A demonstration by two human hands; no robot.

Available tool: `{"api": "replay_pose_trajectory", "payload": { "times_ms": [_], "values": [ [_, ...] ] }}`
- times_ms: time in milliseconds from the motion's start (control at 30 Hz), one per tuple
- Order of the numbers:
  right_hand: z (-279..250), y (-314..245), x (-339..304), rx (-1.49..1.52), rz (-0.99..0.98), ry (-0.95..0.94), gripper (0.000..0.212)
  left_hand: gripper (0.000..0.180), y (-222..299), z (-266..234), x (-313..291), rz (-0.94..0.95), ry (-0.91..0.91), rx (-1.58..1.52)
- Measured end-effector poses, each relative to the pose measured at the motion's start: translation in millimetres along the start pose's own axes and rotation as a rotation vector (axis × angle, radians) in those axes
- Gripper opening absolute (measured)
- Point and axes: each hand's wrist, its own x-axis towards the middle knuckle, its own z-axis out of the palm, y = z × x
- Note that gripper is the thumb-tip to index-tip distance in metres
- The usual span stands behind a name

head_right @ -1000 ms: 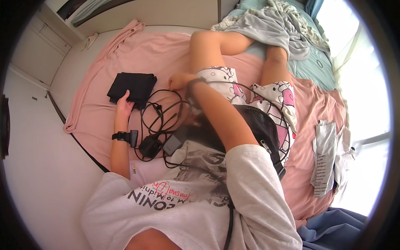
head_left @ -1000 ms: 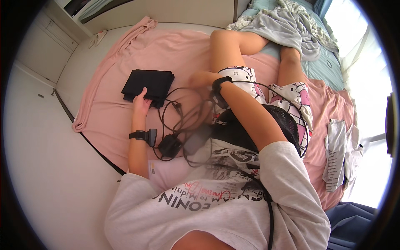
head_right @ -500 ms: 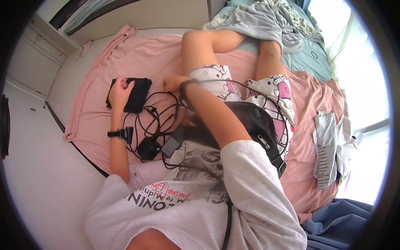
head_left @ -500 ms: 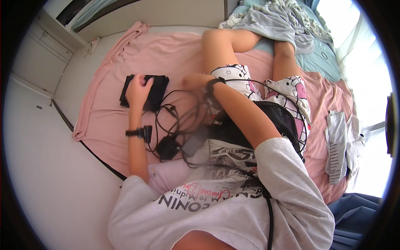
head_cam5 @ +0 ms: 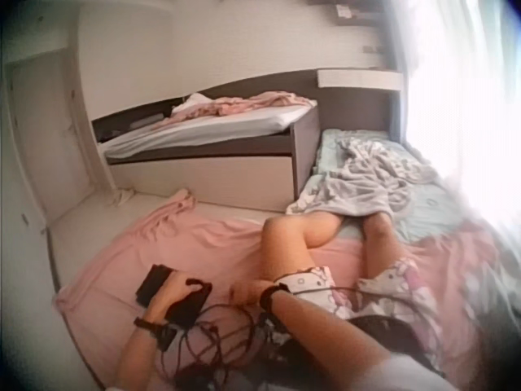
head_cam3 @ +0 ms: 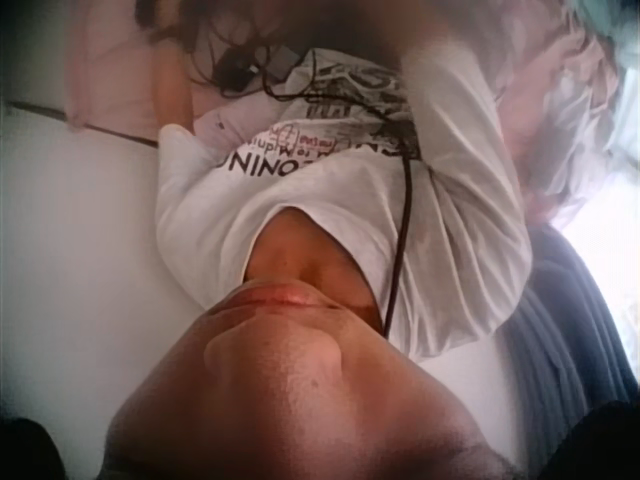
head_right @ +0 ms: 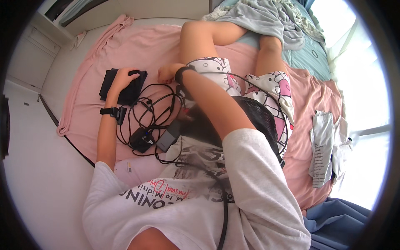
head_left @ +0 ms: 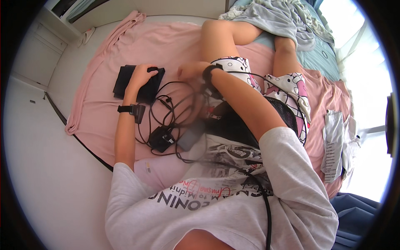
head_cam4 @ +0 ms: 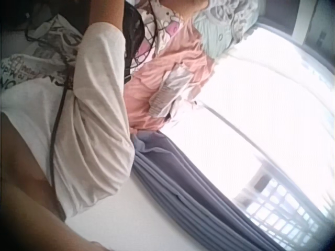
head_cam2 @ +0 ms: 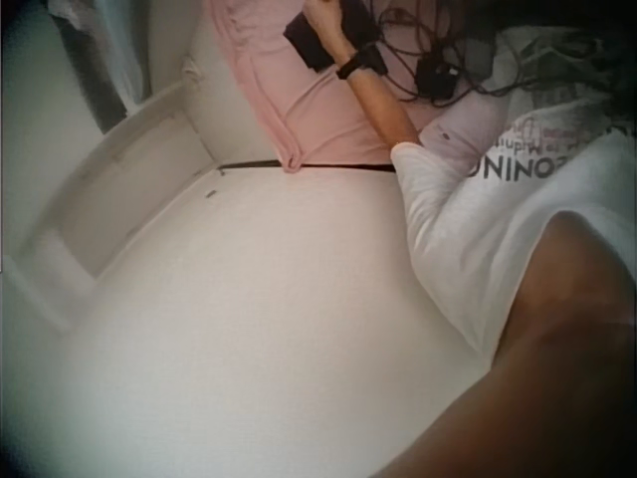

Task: Folding a black t-shirt and a white t-shirt on a bed.

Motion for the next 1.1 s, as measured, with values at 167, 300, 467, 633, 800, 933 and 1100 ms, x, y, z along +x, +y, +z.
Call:
{"api": "replay_pose_trajectory", "payload": {
  "times_ms": [167, 300, 467, 633, 800, 933, 1100],
  "values": [
    [-1, -46, 28, -0.01, 0.247, -0.205, 0.041, 0.039, -30, 3, -41, 0.003, 0.055, -0.056],
    [12, -56, 53, -0.107, -0.102, 0.252, 0.036, 0.043, -29, 12, -39, 0.099, 0.205, -0.025],
    [39, -61, 81, -0.174, -0.16, 0.498, 0.025, 0.033, 8, 27, -29, 0.036, 0.314, 0.099],
    [50, -59, 87, -0.089, -0.121, 0.561, 0.022, 0.032, 12, 22, -26, 0.017, 0.36, 0.183],
    [51, -54, 81, 0.0, -0.152, 0.576, 0.021, 0.024, -1, 22, -30, 0.039, 0.341, 0.313],
    [53, -53, 77, -0.055, -0.158, 0.591, 0.022, 0.025, -1, 26, -23, 0.081, 0.356, 0.356],
    [50, -50, 71, -0.12, -0.136, 0.579, 0.022, 0.026, 3, 46, -16, -0.001, 0.454, 0.349]
  ]
}}
